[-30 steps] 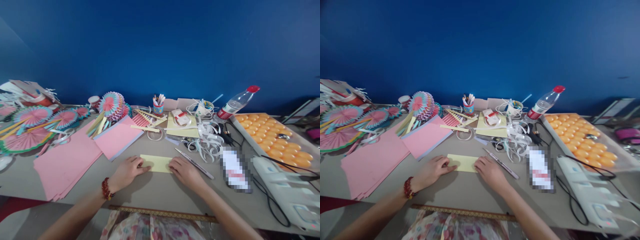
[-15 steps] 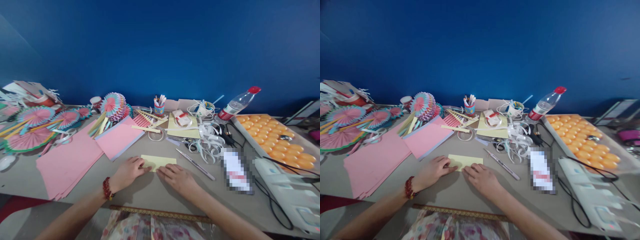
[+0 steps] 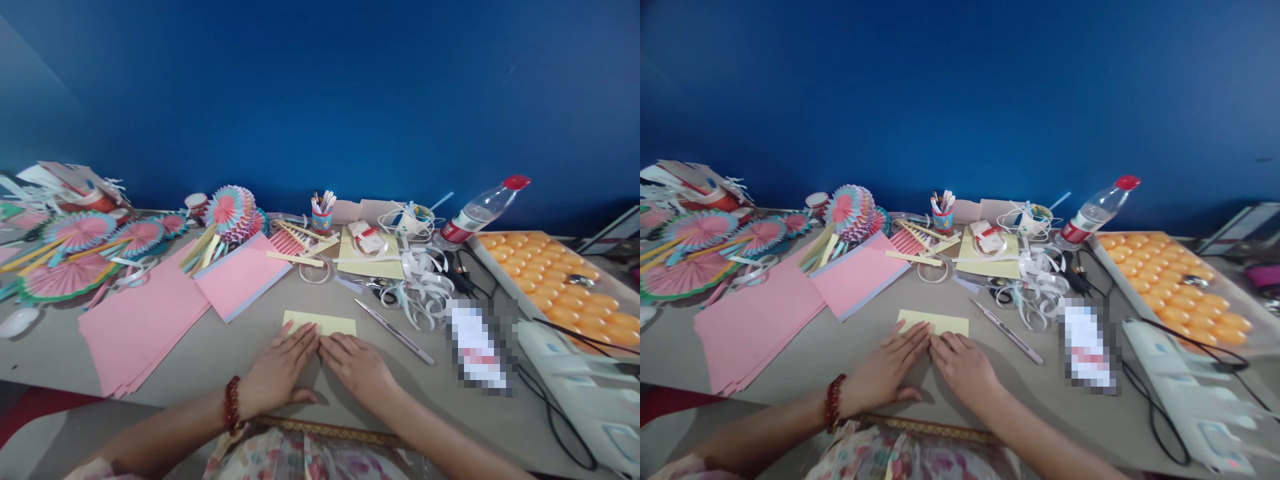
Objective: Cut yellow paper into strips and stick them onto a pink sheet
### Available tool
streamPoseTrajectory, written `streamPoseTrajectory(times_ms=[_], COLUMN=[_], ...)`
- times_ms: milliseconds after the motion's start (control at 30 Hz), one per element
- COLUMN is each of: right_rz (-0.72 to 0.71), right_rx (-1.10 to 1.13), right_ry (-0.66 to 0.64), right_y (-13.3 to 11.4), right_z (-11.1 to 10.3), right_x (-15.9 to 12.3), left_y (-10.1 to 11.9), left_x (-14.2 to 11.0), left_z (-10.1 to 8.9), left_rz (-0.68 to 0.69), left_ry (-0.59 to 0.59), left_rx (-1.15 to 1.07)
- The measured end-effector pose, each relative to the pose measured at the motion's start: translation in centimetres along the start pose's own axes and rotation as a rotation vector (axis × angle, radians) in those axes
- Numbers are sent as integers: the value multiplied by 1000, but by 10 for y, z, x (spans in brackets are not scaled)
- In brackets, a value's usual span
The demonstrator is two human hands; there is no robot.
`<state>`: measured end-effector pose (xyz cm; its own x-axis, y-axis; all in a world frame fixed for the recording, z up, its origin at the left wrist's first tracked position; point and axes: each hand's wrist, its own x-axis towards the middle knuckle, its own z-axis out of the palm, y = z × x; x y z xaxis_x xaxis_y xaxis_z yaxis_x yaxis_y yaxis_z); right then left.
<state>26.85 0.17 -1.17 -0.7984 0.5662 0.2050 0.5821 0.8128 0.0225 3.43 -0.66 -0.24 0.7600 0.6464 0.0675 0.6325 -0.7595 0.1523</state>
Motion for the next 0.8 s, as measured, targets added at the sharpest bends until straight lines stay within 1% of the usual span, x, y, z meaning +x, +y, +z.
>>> streamPoseTrajectory(times_ms=[100,200,333,400,467,533,667,733,800], right_rz=[13,30,44,47,55,63,95,139,218], right_rx=[10,19,35,38,40,48,71,83,92], right_ry=[-8,-23,-30,-32,-28,-12,8,12,20], right_y=[0,-1,-2,-2,-1,-1,-7,-14,-23], right_z=[2,3,3,3,2,0,-4,-4,-3], right_x=[-2,-4,-5,-6,-5,-5,-1,3,6], left_y=[-2,-9,-16,-16,-13,-8,-2,-1,-2], left_x=[-12,-33,-62,-70,-68,-59,-32,-25,-22], left_z=[2,-2,-8,-11,-14,-16,-11,-6,-2], left_rz=[-7,-22,-113,-162,-217,-231,-75,-43,-33], left_ry=[-27,-21,8,22,47,55,-9,-28,-35], left_rx=[-2,27,108,126,128,113,28,-12,-33])
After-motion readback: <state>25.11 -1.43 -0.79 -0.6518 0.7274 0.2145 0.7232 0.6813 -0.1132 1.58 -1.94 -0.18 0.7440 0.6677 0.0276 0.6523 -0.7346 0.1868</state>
